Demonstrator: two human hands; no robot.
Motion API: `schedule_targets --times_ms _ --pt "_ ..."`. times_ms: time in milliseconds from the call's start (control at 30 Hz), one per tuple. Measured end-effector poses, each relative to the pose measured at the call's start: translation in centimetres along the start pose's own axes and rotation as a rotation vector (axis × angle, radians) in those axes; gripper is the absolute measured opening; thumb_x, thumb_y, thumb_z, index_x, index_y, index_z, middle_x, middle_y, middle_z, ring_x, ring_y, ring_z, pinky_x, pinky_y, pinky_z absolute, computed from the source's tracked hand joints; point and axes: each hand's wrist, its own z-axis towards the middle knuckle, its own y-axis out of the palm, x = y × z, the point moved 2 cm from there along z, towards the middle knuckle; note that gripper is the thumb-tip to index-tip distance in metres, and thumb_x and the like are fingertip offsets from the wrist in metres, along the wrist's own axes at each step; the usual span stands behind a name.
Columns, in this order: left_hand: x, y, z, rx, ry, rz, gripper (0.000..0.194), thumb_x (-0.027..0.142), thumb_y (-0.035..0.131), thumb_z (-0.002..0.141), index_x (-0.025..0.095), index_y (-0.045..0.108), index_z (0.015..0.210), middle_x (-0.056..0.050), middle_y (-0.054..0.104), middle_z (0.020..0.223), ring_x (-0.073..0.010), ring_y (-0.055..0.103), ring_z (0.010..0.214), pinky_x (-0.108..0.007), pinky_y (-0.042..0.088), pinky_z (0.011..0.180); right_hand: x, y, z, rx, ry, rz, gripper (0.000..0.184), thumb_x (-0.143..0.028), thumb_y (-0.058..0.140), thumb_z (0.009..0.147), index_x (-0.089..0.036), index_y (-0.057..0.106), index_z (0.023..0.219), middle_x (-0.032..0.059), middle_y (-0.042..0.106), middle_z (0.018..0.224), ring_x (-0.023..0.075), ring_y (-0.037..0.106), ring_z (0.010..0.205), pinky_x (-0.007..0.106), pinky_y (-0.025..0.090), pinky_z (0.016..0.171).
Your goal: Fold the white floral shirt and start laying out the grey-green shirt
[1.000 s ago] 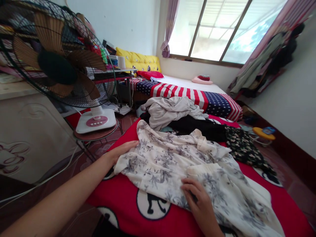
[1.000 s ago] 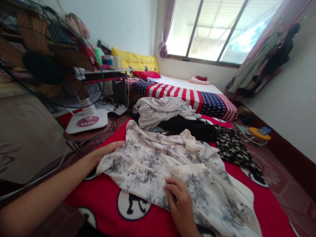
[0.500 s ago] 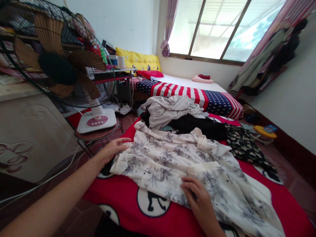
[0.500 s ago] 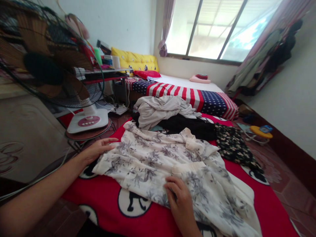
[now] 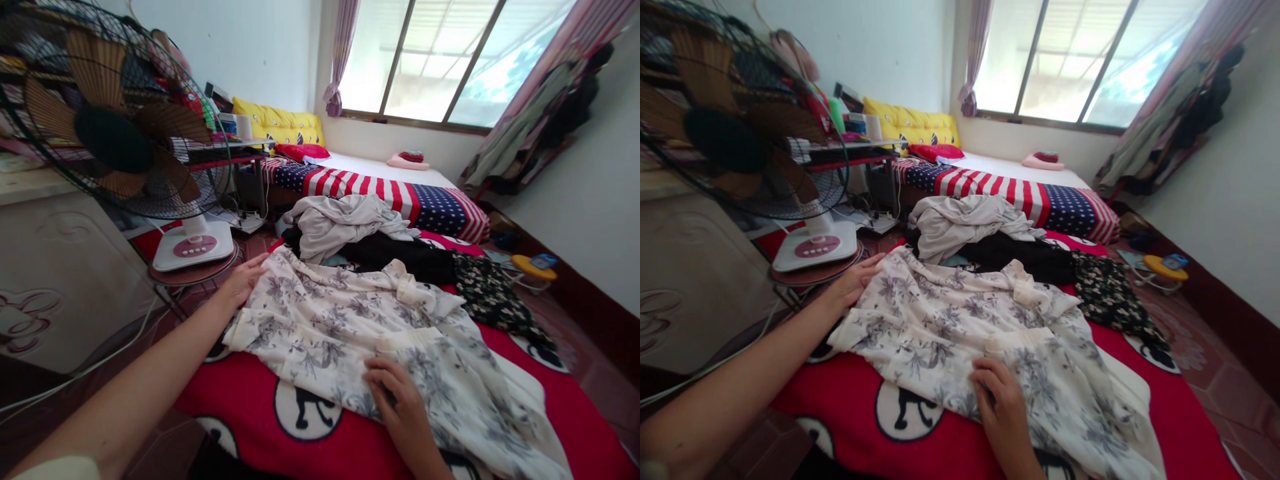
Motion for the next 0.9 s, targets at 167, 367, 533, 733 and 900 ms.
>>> schedule_targets --times_ms 167,367,533,733,900 --pt "0.8 -3.4 0.8 0.271 0.134 0.079 0.042 0.016 0.063 0.071 0.018 0.058 0.113 -0.008 0.067 0.099 -0.0115 0.064 0.074 -0.018 0.049 0.058 0.1 0.0 0.1 0.008 0.008 -0.011 0.014 -0.023 0.052 0.091 -0.024 0.066 0.089 0.0082 0.066 0.107 0.0234 0.063 0.101 0.038 0.053 0.087" --pt "0.8 -5.6 -4.6 0.286 0.252 0.391 0.020 0.036 0.069 0.070 0.018 0.065 0.073 0.001 0.061 0.063 -0.0132 0.054 0.058 -0.021 0.040 0.052 -0.7 -0.2 -0.2 0.022 -0.065 -0.103 0.011 -0.023 0.056 0.088 -0.024 0.066 0.092 0.0083 0.065 0.109 0.0243 0.062 0.102 0.041 0.052 0.087" --pt "0.0 -5.4 -11.0 0.170 0.469 0.874 0.033 0.048 0.056 0.081 0.023 0.064 0.062 0.001 0.059 0.056 -0.0169 0.055 0.059 -0.025 0.041 0.058 -3.7 0.5 0.2 -0.082 -0.191 -0.144 0.011 -0.022 0.061 0.084 -0.025 0.064 0.095 0.0069 0.065 0.112 0.0250 0.060 0.103 0.042 0.050 0.088" --pt "-2.6 -5.1 -14.0 0.152 0.692 1.011 0.023 0.046 0.066 0.077 0.031 0.065 0.094 -0.003 0.068 0.097 -0.0250 0.062 0.089 -0.035 0.048 0.082 -4.6 4.0 3.8 -0.067 -0.133 -0.189 0.030 -0.012 0.052 0.083 -0.021 0.061 0.110 0.0107 0.063 0.116 0.0258 0.058 0.106 0.043 0.048 0.091" --pt "-3.1 -3.1 -15.4 0.026 0.941 1.073 0.052 0.036 0.071 0.076 0.033 0.052 0.124 -0.007 0.060 0.121 -0.0287 0.053 0.116 -0.044 0.041 0.101 -5.3 5.4 6.3 -0.132 -0.062 -0.288 0.029 -0.009 0.060 0.075 -0.021 0.066 0.101 0.0075 0.067 0.091 0.0265 0.060 0.089 0.041 0.046 0.081"
